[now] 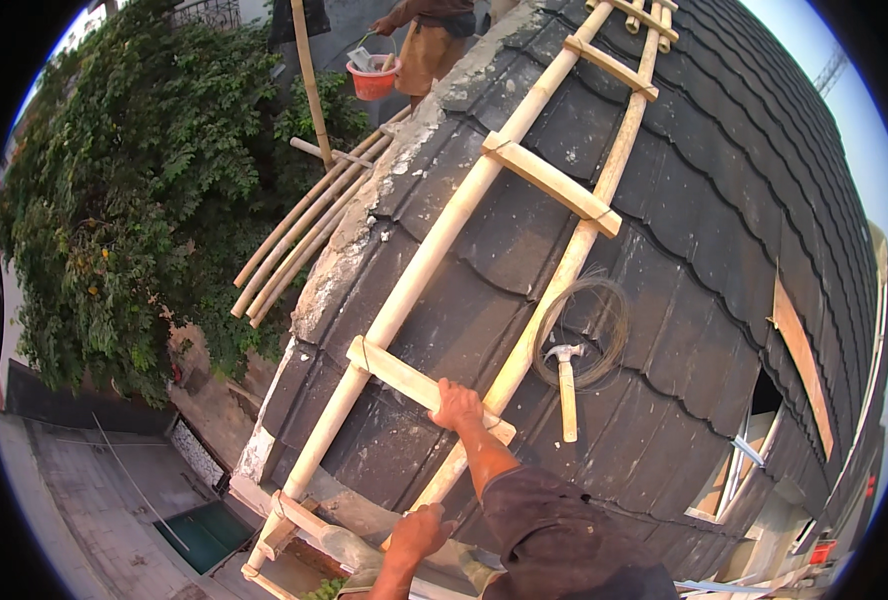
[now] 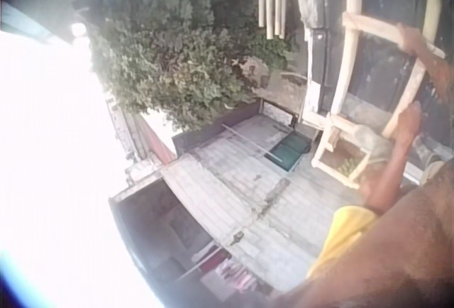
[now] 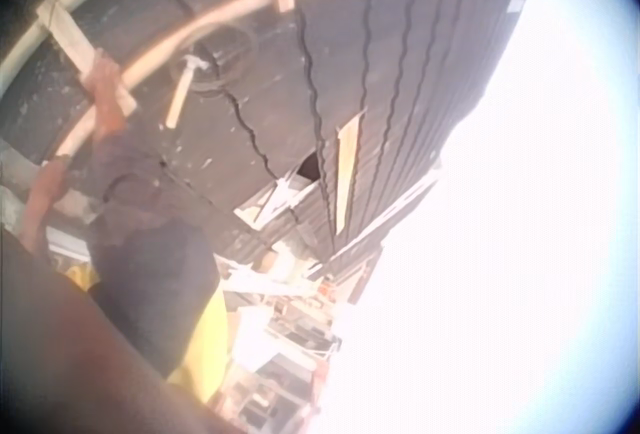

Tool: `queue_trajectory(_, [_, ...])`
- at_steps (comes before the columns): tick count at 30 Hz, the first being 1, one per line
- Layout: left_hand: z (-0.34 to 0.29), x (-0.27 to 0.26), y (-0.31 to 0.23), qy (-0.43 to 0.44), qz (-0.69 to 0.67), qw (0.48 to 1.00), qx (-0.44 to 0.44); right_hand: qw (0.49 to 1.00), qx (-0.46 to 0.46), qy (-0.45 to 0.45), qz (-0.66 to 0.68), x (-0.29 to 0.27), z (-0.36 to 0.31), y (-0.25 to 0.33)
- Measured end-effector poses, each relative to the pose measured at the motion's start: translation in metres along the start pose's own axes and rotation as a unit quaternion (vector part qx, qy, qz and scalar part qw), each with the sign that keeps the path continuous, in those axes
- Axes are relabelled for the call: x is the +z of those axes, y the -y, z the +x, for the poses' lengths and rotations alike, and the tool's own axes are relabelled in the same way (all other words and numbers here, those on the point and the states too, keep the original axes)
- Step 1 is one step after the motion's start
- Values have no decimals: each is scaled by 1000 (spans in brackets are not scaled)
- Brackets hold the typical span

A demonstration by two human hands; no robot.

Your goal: The person repairs a section of a tiled roof using a hammer to secure wooden supports, handling wire, and receiving a bucket of cement from a co-worker.

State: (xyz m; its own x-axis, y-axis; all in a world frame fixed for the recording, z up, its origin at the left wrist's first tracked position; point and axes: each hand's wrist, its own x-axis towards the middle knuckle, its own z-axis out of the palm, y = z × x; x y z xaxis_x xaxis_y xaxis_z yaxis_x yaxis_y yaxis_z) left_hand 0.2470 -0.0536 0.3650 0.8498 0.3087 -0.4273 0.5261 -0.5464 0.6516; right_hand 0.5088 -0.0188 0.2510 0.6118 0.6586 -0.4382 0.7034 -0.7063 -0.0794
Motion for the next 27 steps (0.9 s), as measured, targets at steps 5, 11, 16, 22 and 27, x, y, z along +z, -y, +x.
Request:
queue_trajectory(5, [2, 0, -2, -5, 0, 1000, 3, 1000, -1, -24, 9, 5, 1, -2])
queue_trajectory(11, [6, -2, -6, -12, -3, 1000, 3, 1000, 1, -15, 12, 3, 2, 0])
queue_trajectory(16, [8, -2, -8, -3, 6, 1000, 0, 1000, 5, -3, 6, 3, 3, -2])
queue_trajectory(22, [11, -12, -11, 36, -11, 999, -27, 1000, -3, -22, 11, 3, 3, -2])
queue_trajectory(27, [11, -8, -8, 7, 10, 1000, -9, 1000, -1, -23, 14, 5, 6, -5])
